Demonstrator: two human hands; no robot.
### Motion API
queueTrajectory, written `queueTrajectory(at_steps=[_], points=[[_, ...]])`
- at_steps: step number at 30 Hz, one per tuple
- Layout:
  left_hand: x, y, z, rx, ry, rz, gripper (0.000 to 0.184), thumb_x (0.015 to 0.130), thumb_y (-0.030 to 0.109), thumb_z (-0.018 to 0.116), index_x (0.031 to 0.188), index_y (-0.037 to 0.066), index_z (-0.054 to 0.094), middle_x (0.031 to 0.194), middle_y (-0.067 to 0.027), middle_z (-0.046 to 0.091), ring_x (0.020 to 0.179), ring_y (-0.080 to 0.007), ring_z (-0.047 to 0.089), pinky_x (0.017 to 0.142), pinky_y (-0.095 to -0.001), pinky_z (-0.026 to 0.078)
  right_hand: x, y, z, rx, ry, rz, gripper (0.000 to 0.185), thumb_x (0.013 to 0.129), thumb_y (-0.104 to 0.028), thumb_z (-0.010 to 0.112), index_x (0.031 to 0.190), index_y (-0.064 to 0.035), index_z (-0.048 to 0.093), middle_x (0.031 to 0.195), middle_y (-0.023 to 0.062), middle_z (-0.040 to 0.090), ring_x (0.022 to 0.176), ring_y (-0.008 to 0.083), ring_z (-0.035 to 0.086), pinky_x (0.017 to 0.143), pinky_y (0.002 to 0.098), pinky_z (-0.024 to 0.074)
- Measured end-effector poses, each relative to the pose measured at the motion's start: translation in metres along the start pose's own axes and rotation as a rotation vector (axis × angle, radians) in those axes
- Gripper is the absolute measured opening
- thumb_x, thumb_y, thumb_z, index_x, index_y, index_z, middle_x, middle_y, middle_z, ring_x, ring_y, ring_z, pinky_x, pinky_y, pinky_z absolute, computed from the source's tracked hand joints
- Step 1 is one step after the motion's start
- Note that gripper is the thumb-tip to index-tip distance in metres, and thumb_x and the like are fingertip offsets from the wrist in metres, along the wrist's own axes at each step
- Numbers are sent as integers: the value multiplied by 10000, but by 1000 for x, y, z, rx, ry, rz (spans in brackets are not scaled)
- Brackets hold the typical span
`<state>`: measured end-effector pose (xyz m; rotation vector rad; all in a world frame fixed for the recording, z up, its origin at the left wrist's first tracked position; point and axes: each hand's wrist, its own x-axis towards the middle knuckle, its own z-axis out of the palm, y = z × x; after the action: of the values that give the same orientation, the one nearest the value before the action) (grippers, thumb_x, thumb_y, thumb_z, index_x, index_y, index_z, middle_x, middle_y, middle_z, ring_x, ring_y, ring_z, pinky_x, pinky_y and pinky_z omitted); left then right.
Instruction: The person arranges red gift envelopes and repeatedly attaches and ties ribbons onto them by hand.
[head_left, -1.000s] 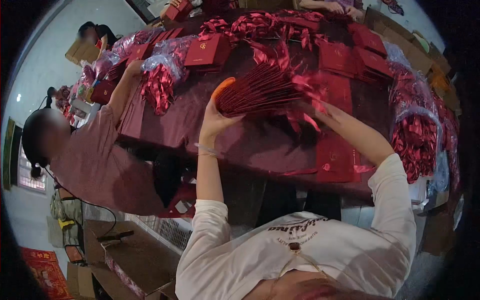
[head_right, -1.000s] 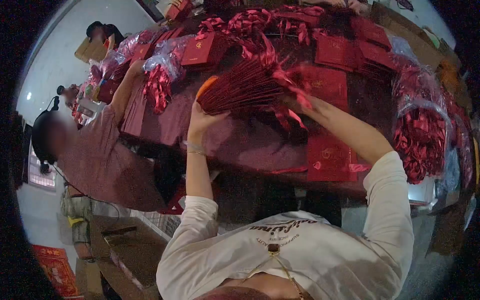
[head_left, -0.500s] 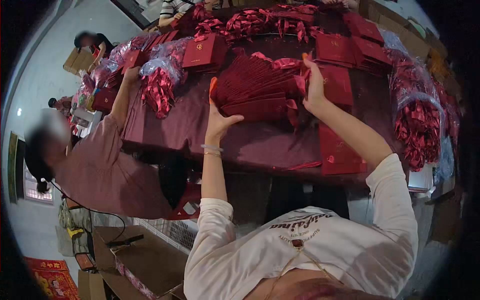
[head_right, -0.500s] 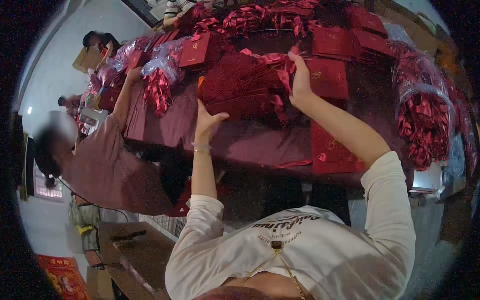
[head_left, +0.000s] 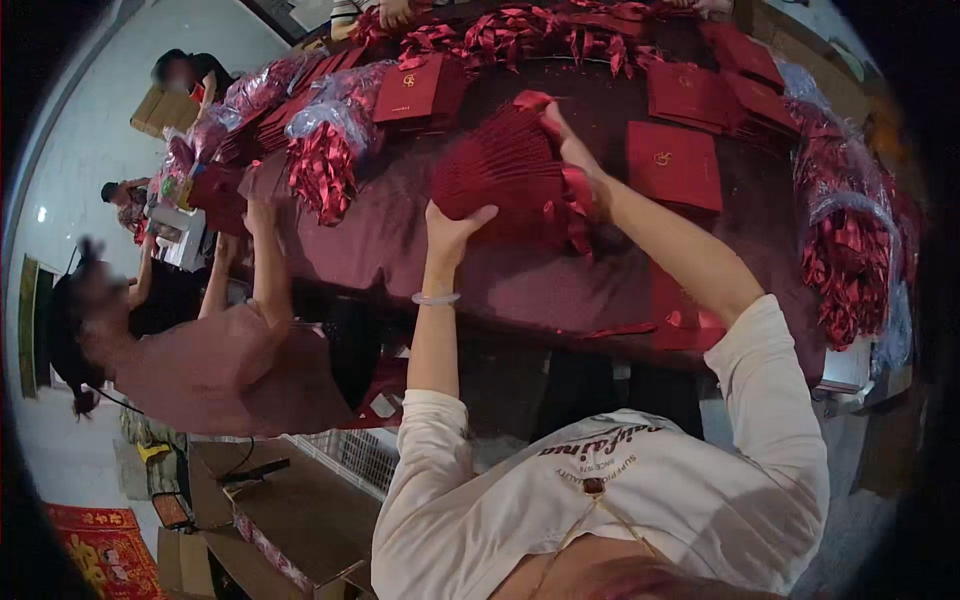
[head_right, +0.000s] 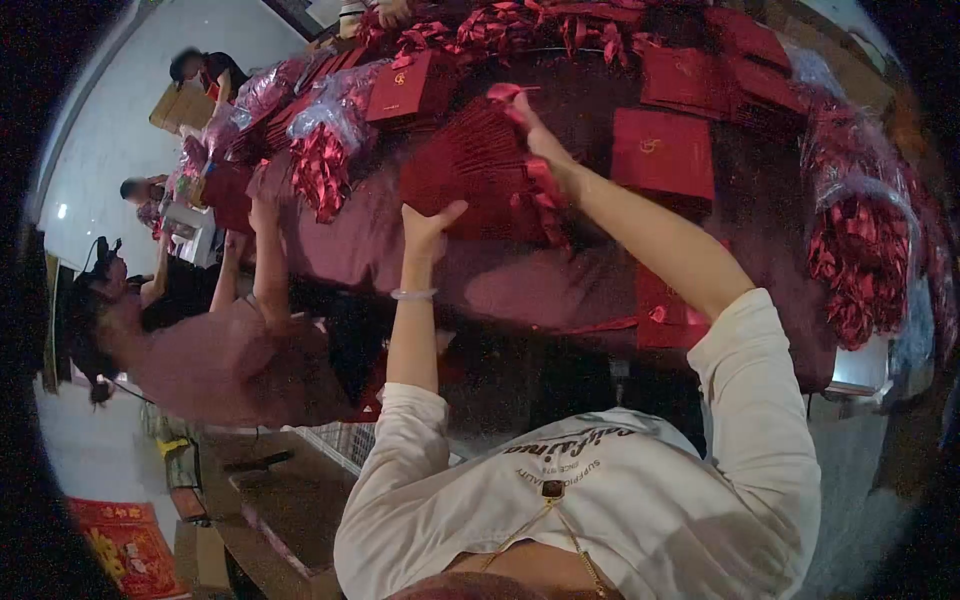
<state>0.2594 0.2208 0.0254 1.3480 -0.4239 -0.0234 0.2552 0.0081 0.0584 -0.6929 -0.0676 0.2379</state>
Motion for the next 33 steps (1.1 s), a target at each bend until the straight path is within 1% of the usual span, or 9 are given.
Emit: queueTrajectory(at_steps=[1,2,7,9,11,16,19,23,33], points=[[1,0,0,7,-15,12,620,548,-12,813,1103,-1,536,1056,-81,596,946,-190,574,840,-331,474,19,19,-22,43,-225,56,507,920,-458,402,1252,-83,478,1222,87,514,1101,214,501,942,370,389],[1,0,-1,-104,-68,67,579,556,-8,813,1075,-3,558,1040,-72,603,925,-182,579,822,-325,480,20,25,-19,-385,156,-164,522,938,-400,405,1358,-95,351,1321,56,432,1171,204,447,991,342,342],[-4,4,-3,45,11,3,512,566,-17,806,1027,-9,585,989,-63,621,867,-171,594,781,-306,495,-5,4,-35,-263,185,169,561,898,-447,482,1274,-35,432,1183,63,529,1028,137,509,866,276,412],[-4,4,-4,74,19,-10,491,570,-24,801,1015,-13,592,973,-60,626,848,-168,599,768,-300,499,15,-6,-74,-1013,447,-259,567,859,-364,574,1277,-14,419,1148,81,539,1029,144,505,891,266,375],[-13,5,-9,-23,11,7,456,569,-37,791,984,-18,604,942,-57,634,825,-160,603,750,-297,502,-12,-35,-40,-703,673,-359,639,798,-278,653,1303,-3,374,1201,124,480,1117,170,460,953,296,321],[-22,10,-19,48,32,79,397,549,-57,778,914,-11,630,861,-44,647,782,-139,607,718,-290,502,-92,-35,52,-1442,-278,-603,1187,610,-413,793,1417,-95,-18,1476,133,-43,1367,294,27,1110,408,110],[-20,1,-31,1,-79,-25,415,541,-48,780,927,-3,634,884,-48,652,787,-142,611,719,-294,502,-69,-1,22,-1793,-345,-694,1236,571,-308,824,1419,-121,-56,1469,161,8,1341,347,136,1094,442,187],[-27,2,-34,-63,-104,2,431,553,-32,779,956,0,633,888,-50,655,797,-154,617,742,-301,508,-58,18,-8,-1449,-249,-547,1061,595,-83,769,1419,-127,103,1419,159,240,1241,341,355,1039,396,322],[-34,-1,-26,-25,-54,165,571,854,90,562,1361,58,300,1262,-90,472,1074,-210,515,949,-344,434,-38,53,-44,-1730,-225,-401,914,663,-186,747,1353,7,179,1214,144,459,1160,293,423,1005,398,312]])
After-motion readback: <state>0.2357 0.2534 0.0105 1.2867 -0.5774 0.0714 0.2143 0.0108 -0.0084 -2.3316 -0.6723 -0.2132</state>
